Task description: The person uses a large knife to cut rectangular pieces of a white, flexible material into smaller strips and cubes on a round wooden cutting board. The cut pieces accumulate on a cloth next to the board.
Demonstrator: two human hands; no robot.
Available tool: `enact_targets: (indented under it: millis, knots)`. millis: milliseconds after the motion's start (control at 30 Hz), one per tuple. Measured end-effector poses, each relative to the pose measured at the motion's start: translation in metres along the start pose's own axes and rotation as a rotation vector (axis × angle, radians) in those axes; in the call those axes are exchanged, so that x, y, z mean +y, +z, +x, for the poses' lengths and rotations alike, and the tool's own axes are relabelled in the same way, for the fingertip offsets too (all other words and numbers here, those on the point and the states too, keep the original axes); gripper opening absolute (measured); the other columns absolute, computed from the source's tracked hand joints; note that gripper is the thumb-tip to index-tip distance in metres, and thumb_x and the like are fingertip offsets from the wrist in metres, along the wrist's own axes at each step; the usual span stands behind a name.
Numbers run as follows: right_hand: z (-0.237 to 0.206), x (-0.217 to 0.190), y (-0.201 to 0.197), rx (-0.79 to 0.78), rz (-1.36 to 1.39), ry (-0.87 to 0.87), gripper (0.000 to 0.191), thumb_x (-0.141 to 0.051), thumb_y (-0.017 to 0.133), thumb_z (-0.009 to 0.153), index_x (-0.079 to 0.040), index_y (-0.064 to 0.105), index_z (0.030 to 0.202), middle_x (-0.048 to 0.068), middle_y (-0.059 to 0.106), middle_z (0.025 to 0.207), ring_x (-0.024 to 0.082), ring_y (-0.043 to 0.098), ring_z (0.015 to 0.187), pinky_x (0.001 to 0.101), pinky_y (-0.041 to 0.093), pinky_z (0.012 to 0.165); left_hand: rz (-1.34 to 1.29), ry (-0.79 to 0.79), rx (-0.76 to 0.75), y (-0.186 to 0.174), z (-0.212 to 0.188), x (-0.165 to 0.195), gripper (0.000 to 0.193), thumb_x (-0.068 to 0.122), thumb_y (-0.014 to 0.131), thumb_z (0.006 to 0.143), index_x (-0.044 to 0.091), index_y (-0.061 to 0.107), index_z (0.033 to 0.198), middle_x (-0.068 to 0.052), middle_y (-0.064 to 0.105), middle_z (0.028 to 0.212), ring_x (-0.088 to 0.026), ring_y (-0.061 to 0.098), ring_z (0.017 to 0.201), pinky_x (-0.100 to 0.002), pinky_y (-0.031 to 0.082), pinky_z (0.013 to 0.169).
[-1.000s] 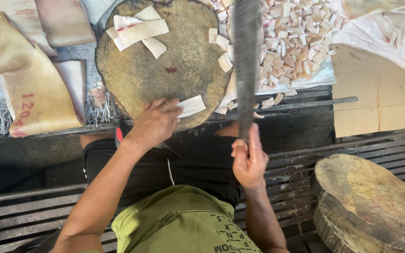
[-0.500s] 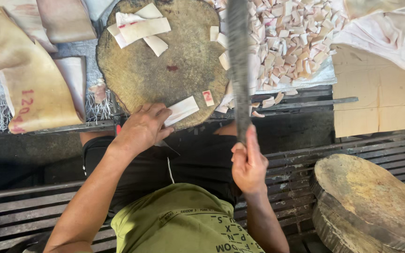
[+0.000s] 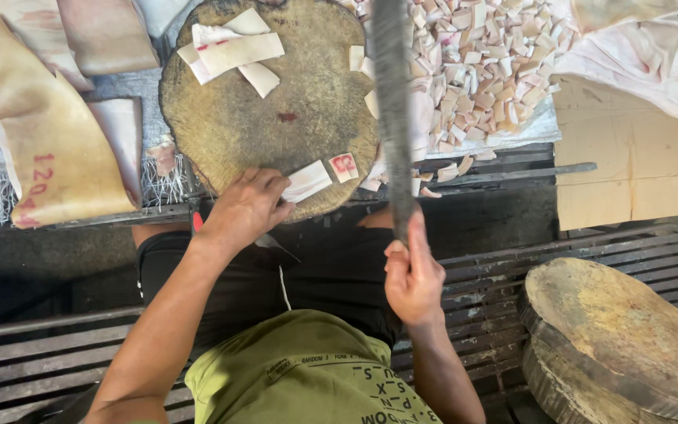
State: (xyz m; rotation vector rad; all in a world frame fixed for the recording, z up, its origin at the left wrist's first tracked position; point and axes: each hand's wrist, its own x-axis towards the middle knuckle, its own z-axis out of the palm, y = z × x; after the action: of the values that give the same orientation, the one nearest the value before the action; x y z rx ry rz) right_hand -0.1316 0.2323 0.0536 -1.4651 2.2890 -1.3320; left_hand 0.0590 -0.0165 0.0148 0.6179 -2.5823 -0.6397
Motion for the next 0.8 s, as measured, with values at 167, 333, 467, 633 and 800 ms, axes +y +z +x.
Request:
enact_targets:
  millis: [167, 333, 467, 633, 800]
  knots:
    - [-0.006, -0.001, 0.022, -0.163, -0.144, -0.135, 0.070, 0.005, 0.058, 0.093, -0.006, 0.037, 0.159, 0.012, 0.065, 0.074, 0.019, 0.062, 0.058, 0.0310, 0.053, 0.057, 0.028, 0.002, -0.005, 0.005, 0.006, 0.000, 0.037, 0.027, 0.075, 0.085, 0.003, 0.070, 0.112, -0.013, 0.069, 0.116, -0.034, 0.062, 0.110, -0.044, 0.050, 0.097]
    - [-0.001, -0.002, 0.023, -0.233, -0.204, -0.120, 0.072, 0.003, 0.060, 0.089, -0.008, 0.040, 0.158, 0.016, 0.071, 0.091, 0.024, 0.069, 0.071, 0.0319, 0.057, 0.064, 0.050, -0.007, -0.057, 0.005, 0.008, 0.001, 0.038, 0.030, 0.074, 0.084, 0.004, 0.070, 0.112, -0.013, 0.069, 0.116, -0.033, 0.061, 0.111, -0.045, 0.049, 0.097]
    - [-0.002, -0.001, 0.002, -0.059, -0.011, -0.088, 0.066, 0.008, 0.053, 0.095, -0.004, 0.037, 0.158, 0.015, 0.070, 0.086, 0.017, 0.067, 0.064, 0.0294, 0.058, 0.062, 0.063, 0.007, -0.016, 0.008, 0.011, -0.001, 0.036, 0.030, 0.074, 0.087, 0.004, 0.069, 0.112, -0.013, 0.069, 0.118, -0.033, 0.061, 0.114, -0.046, 0.048, 0.100]
    - [-0.008, 0.001, 0.023, -0.043, -0.113, -0.232, 0.064, 0.005, 0.056, 0.098, -0.002, 0.036, 0.158, 0.012, 0.070, 0.084, 0.019, 0.067, 0.065, 0.0316, 0.058, 0.061, 0.063, -0.001, -0.020, 0.009, 0.013, 0.000, 0.037, 0.031, 0.074, 0.086, 0.004, 0.069, 0.111, -0.012, 0.069, 0.117, -0.033, 0.061, 0.112, -0.046, 0.047, 0.099]
    - [-0.011, 0.003, 0.029, -0.207, -0.281, -0.249, 0.061, -0.001, 0.061, 0.097, -0.006, 0.042, 0.156, 0.021, 0.075, 0.108, 0.024, 0.073, 0.079, 0.0318, 0.061, 0.067, 0.095, -0.032, -0.070, 0.009, 0.013, 0.002, 0.035, 0.032, 0.075, 0.085, 0.006, 0.069, 0.108, -0.012, 0.069, 0.116, -0.032, 0.062, 0.111, -0.045, 0.047, 0.096]
